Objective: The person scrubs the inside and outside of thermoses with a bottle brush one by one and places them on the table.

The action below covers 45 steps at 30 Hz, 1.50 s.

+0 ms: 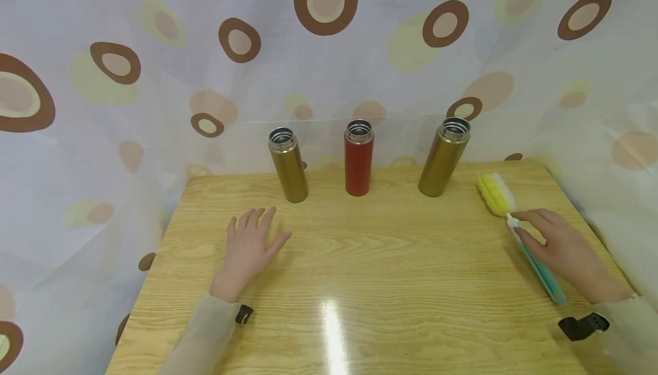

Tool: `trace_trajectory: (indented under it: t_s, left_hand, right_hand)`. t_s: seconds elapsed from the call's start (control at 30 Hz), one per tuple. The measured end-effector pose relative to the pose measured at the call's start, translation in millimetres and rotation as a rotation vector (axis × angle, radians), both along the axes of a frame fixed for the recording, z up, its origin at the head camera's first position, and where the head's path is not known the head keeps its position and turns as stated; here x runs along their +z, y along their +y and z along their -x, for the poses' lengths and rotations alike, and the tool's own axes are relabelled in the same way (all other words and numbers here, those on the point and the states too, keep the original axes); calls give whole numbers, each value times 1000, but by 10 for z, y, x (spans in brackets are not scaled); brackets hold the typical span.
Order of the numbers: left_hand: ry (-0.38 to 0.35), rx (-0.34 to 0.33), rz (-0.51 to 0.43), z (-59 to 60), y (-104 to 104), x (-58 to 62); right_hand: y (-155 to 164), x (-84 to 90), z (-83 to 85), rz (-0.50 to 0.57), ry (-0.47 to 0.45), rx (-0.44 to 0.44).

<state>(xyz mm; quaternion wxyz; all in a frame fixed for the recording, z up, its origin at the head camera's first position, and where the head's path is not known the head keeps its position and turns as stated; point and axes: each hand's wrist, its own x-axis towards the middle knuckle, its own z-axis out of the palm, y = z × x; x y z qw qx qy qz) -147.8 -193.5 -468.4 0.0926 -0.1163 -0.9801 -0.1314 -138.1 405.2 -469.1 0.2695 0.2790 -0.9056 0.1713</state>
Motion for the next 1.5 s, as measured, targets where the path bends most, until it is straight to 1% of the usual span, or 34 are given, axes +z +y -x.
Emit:
trace_trajectory:
  t_s: [0.2,0.4,0.5,0.63,0.7,0.87,1.0,1.13,1.3,1.4,1.5]
  left_hand:
    - [-41,0,8,-2,2,-2]
    - [-25,-4,18,-6,5,-3]
    - [-29,-8,20,-7,6,-9]
    - [-45,-7,24,-10,7,-19]
    - [-47,-6,24,-12,7,-22]
    - [-50,-4,26,-14,4,-34]
    - [-48,-2,27,-14,5,-46]
    - [-42,-2,26,-19,7,-57]
    - [-39,1,23,-18,7,-66]
    - [-40,2,24,-18,9,-69]
    - [-39,0,26,-17,12,-67]
  right_hand:
    - [266,-140,42,-50,-37,-18]
    - [436,-230,125,-64,-71,49]
    - [479,-249,145,-80,-101,56]
    - [507,-274,161,-139,-180,37]
    - [519,-294,177,-171,-206,45]
    - [547,-348,218,-213,-213,89]
    - [550,-379,235,-242,-226,80]
    - [527,-380,240,-258,-258,63]
    - [481,-347,243,-250,-298,55]
    - [450,-308,225,-242,-349,30]
    - [431,-285,209,-237,-376,5]
